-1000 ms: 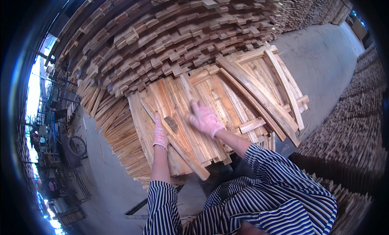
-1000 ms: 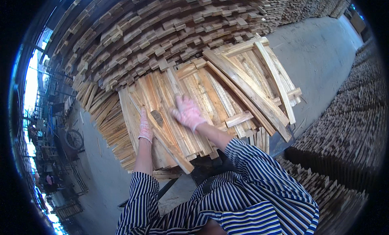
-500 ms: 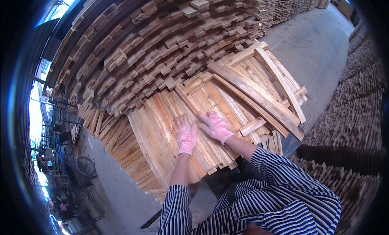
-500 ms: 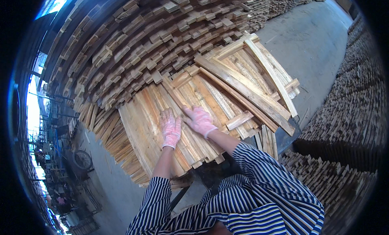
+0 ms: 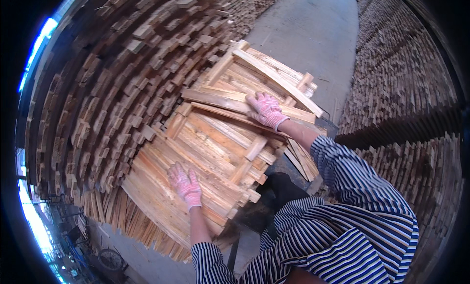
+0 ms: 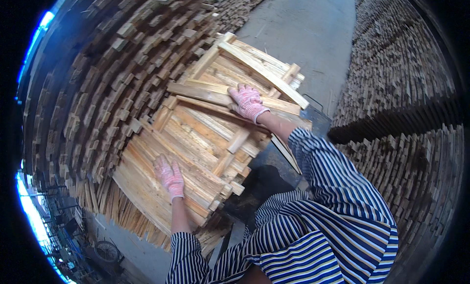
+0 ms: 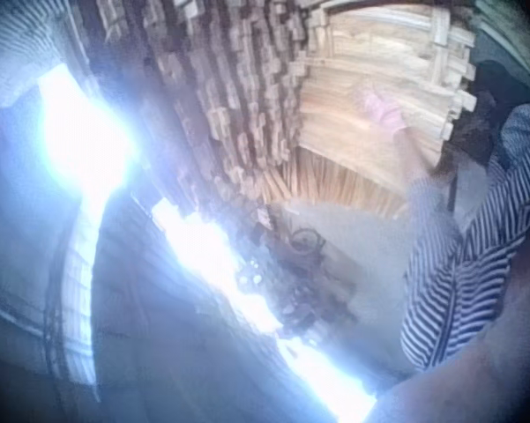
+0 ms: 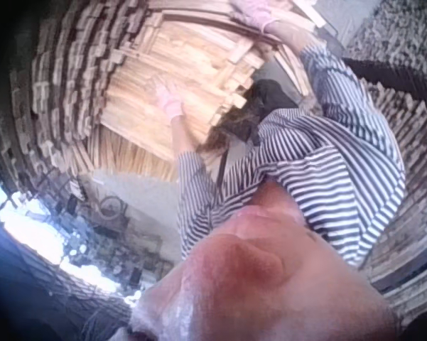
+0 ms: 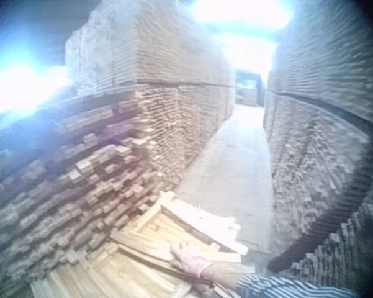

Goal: The person repeatedly picks up small bundles of wooden planks from a metal rack and places them onto a growing stack on the floor. The worker wears pink gloves and handles the wood by hand, moving between the rack and the stack in a continuous loop.

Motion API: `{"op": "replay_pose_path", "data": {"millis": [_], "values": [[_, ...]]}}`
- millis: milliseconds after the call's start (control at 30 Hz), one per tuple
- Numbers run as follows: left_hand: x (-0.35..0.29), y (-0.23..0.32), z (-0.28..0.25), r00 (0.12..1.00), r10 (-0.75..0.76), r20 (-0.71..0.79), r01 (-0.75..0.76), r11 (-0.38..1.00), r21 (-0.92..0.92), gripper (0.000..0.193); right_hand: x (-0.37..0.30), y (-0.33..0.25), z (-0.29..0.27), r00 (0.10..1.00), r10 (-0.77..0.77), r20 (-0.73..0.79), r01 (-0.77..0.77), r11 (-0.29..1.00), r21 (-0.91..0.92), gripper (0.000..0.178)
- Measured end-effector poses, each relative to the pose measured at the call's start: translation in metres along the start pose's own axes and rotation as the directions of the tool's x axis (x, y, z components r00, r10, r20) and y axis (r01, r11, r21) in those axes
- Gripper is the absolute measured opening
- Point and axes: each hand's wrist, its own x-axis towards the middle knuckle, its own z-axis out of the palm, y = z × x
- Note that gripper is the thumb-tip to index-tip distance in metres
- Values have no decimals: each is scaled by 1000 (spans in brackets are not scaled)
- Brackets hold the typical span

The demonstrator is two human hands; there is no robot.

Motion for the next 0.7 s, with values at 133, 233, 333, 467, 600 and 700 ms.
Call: {"op": "replay_pose_path", "data": {"millis": [133,233,333,467,600,700], "values": [[6,11,2,998,-52,-27,50,996,-69,71,-11,33,33,957,-269,-105,271,963,4,45],[25,47,-7,952,-282,120,305,834,-460,71,0,12,24,983,-180,48,175,980,90,38],[14,176,-21,979,-170,108,179,480,-859,69,-23,6,0,978,-190,91,167,963,211,36],[12,233,-13,705,-5,710,624,-471,-623,63,-68,-25,-21,954,-282,106,183,822,540,42],[1,226,6,675,-7,738,503,-727,-467,48,-25,6,-19,983,-171,66,129,902,412,53],[-2,236,1,735,-104,670,426,-697,-577,46,18,43,2,977,-161,-141,165,986,14,64]]}}
